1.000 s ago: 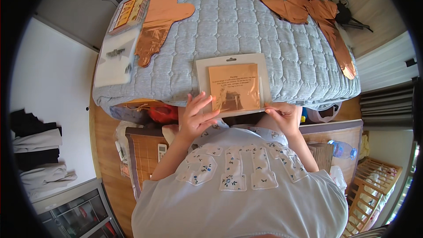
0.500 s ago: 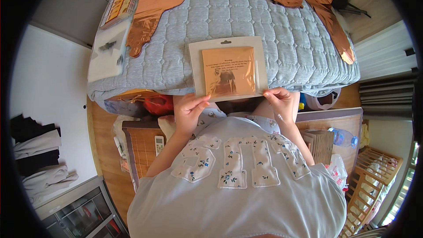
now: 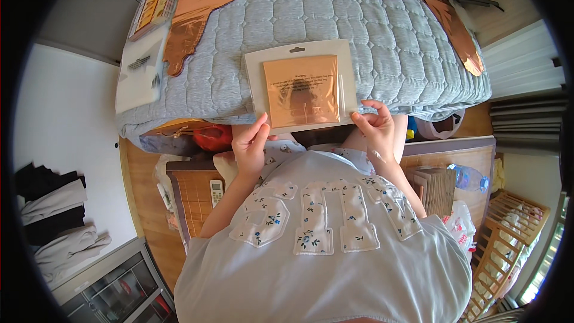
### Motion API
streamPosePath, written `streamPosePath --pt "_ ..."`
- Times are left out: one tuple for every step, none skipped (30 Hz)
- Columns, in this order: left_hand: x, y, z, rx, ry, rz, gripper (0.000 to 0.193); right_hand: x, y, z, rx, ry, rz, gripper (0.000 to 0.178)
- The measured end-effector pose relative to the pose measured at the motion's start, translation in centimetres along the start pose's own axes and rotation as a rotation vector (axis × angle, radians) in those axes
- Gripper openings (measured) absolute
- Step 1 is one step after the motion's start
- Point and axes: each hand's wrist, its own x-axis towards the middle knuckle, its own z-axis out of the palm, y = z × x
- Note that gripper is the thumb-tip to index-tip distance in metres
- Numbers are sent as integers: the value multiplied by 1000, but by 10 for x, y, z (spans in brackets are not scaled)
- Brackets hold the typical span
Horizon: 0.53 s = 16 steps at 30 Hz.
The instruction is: Folding large metallic foil balloons and placing them into individual retail plastic bags with cardboard headers.
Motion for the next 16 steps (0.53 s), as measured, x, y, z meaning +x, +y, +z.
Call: streamPosePath --pt "0 1 0 -23 13 -15 31 -1 -3 1 -10 2 10 30" --pt "0 1 -1 -24 7 -18 31 -3 -5 2 -19 5 20 35" --pt "0 0 -3 -21 1 -23 32 -4 -8 2 -20 11 20 35" --pt "0 0 -4 -19 -5 -28 33 -6 -10 2 -25 7 65 35" --pt "0 -1 -6 -19 -9 -30 33 -7 -12 2 -30 4 111 35" --pt "0 -2 -8 -2 -27 -26 34 -8 -13 2 -29 9 110 35" --pt "0 -3 -10 15 -42 -22 35 -9 -15 3 -52 2 133 34" --pt "0 -4 -11 14 -45 -23 35 -9 -16 3 -74 -5 155 33" --pt "1 -5 -11 -7 -41 -41 38 -9 -14 0 -74 -1 156 33" --pt "3 -5 -11 -27 -39 -58 42 -8 -13 -3 -73 -22 180 32" --pt "4 -4 -10 -28 -43 -59 42 -8 -13 -5 -71 -42 204 31" --pt "6 -4 -9 -71 -63 -58 45 -8 -13 -7 -70 -37 203 31" --pt "6 -3 -8 -114 -82 -57 50 -10 -18 -4 -66 -21 257 30" --pt "6 -4 -7 -115 -87 -58 50 -11 -22 -3 -62 -4 311 30" --pt "5 -8 -6 -281 -109 -64 72 -12 -19 -6 -77 -9 321 32" --pt "4 -12 -3 -448 -132 -71 98 -12 -16 -11 -91 -12 330 33"
